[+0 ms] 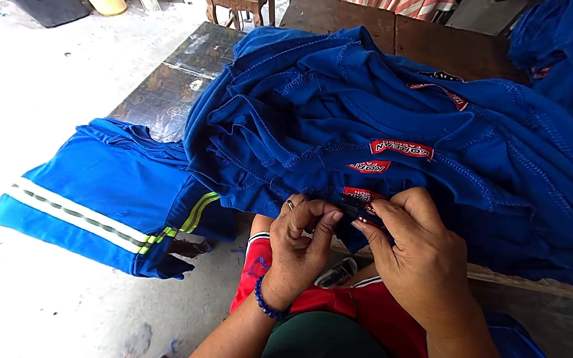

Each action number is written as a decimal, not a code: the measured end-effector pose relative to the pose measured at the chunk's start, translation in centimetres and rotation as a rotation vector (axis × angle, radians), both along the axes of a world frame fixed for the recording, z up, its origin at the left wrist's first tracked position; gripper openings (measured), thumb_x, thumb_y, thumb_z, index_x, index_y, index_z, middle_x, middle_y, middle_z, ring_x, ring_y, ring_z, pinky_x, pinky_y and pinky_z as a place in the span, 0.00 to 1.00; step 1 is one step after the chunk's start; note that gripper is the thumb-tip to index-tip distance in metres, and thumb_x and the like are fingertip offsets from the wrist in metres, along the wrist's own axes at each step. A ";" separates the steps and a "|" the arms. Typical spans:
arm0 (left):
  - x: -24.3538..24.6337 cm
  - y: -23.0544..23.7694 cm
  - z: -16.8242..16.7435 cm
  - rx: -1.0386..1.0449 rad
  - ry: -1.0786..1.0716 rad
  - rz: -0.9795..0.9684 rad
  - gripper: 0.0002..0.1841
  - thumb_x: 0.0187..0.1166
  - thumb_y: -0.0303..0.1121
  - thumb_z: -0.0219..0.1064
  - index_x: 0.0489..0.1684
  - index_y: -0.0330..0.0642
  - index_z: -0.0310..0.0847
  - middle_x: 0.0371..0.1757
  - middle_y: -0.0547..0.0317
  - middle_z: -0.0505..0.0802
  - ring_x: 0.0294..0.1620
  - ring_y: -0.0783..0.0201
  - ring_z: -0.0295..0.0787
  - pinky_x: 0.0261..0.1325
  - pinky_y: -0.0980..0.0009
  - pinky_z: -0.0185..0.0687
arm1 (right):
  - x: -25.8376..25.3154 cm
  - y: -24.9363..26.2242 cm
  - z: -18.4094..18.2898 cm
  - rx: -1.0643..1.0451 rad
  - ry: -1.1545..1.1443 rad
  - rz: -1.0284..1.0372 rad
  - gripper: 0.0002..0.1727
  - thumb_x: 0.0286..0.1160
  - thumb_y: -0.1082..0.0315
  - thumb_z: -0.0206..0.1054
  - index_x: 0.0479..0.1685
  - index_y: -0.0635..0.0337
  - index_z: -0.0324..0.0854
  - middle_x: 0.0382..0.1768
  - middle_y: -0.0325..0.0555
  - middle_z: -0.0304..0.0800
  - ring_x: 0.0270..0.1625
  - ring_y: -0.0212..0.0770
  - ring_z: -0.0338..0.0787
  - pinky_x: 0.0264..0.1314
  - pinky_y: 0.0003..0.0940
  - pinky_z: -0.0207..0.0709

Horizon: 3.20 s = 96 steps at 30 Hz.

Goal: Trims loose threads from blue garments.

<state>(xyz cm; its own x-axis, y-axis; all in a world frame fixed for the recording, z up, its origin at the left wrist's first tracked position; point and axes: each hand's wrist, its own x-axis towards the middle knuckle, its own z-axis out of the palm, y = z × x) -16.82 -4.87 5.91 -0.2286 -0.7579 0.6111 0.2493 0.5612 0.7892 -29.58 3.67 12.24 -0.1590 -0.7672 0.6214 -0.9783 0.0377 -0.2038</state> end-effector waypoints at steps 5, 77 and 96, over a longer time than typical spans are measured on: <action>0.1 -0.3 -0.3 -0.085 -0.030 0.010 0.03 0.79 0.27 0.69 0.36 0.39 0.87 0.29 0.67 0.82 0.35 0.80 0.76 0.43 0.84 0.72 | 0.6 -0.3 -0.2 0.004 -0.008 -0.039 0.14 0.81 0.62 0.66 0.45 0.63 0.93 0.32 0.48 0.78 0.28 0.39 0.78 0.22 0.28 0.65; 1.1 -2.2 -0.3 -0.243 -0.269 0.517 0.08 0.71 0.33 0.79 0.41 0.40 0.96 0.36 0.58 0.89 0.44 0.64 0.79 0.54 0.64 0.66 | -2.7 4.3 0.0 -0.177 -0.411 0.238 0.15 0.80 0.62 0.70 0.47 0.68 0.84 0.38 0.40 0.78 0.42 0.13 0.77 0.45 0.02 0.69; 3.1 -1.0 -1.7 -0.435 -0.079 0.342 0.07 0.87 0.35 0.64 0.46 0.46 0.88 0.40 0.65 0.86 0.48 0.72 0.77 0.62 0.73 0.64 | -0.2 -2.7 1.0 0.085 0.061 0.237 0.19 0.83 0.55 0.63 0.42 0.63 0.91 0.28 0.47 0.86 0.28 0.40 0.82 0.28 0.32 0.70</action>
<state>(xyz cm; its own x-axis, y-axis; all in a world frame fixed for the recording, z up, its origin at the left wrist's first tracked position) -13.69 -5.87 4.21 -0.0723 -0.4783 0.8752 -0.0546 0.8781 0.4754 -29.82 1.00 13.20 0.0671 -0.8283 0.5562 -0.9722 -0.1796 -0.1501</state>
